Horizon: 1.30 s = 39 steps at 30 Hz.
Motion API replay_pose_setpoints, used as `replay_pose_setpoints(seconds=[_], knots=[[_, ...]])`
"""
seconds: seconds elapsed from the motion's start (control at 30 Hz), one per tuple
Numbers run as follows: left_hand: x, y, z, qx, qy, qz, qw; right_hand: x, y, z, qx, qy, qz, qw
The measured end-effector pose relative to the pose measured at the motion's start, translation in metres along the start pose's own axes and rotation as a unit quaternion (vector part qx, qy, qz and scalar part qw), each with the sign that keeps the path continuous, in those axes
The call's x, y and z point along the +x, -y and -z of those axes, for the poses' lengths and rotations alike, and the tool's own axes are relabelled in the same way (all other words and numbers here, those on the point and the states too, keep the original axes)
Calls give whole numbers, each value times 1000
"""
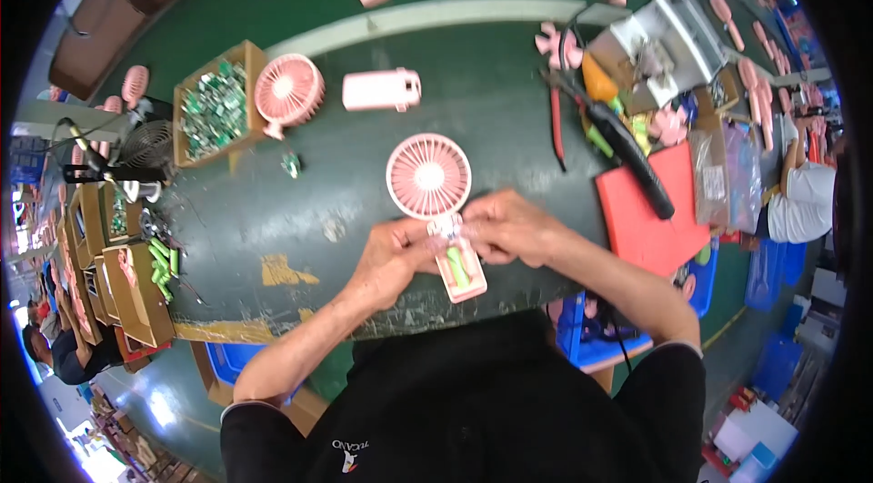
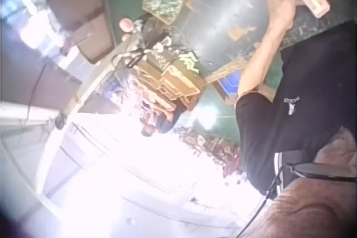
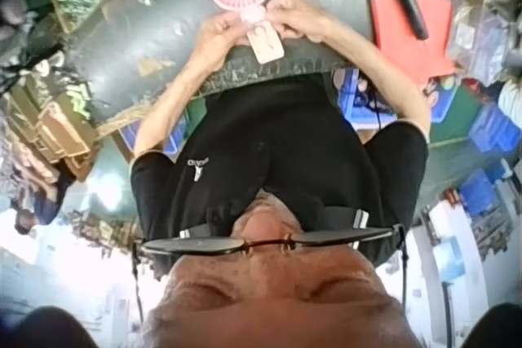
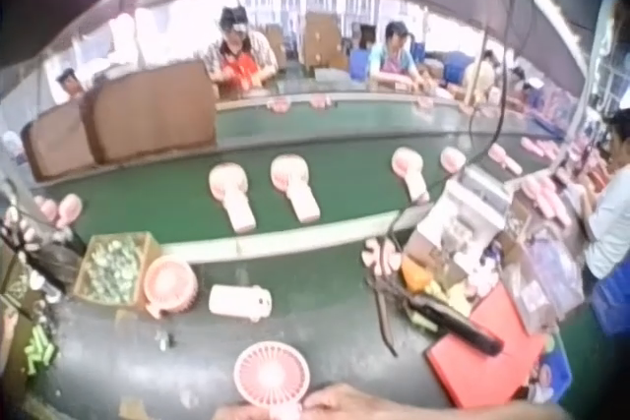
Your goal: The person assembles portable fans by fitting circuit boards and batteries into the plastic handles, snapping the casings together, securing them with an electric screwdriver, and placing the completed fans onto the conveyor belt.
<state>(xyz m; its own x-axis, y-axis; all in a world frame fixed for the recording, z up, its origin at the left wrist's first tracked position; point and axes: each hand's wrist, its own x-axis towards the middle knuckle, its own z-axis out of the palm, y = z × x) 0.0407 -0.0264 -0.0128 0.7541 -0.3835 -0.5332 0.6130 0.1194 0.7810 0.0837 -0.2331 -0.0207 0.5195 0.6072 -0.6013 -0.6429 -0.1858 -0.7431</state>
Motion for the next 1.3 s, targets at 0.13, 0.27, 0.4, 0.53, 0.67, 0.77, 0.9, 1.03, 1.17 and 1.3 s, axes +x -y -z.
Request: replay_pose_setpoints(seconds=[0.13, 0.27, 0.4, 0.53, 0.67, 0.77, 0.9, 1.03, 1.17, 1.3], knots=[[9, 2, 7, -62, 54, 44, 996, -6, 2, 2, -15, -13, -15, 1000], [8, -2, 1, -48, 39, 63, 996, -10, 6, -3, -4, -23, -23, 999], [5, 1, 1, -125, 6, 86, 988, -16, 18, -3, 4, -4, -34, 999], [-7, 5, 15, -145, -62, 45, 987, 2, 47, 21, -213, -117, 160, 957], [-18, 6, 24, -189, -91, 5, 978, 65, 97, 8, -546, -223, 418, 691], [-16, 5, 23, -199, -106, -2, 974, 116, 102, 1, -629, -224, 445, 597], [-19, 4, 26, -210, -118, -3, 970, 136, 112, -12, -722, -193, 349, 566], [-14, 1, 19, -196, -124, 0, 973, 116, 119, -10, -693, -215, 303, 618], [-18, 10, 17, -191, -155, -25, 969, 87, 119, -7, -661, -177, 303, 663], [-19, 15, 18, -171, -142, -53, 974, 49, 81, 14, -393, -194, 434, 787]])
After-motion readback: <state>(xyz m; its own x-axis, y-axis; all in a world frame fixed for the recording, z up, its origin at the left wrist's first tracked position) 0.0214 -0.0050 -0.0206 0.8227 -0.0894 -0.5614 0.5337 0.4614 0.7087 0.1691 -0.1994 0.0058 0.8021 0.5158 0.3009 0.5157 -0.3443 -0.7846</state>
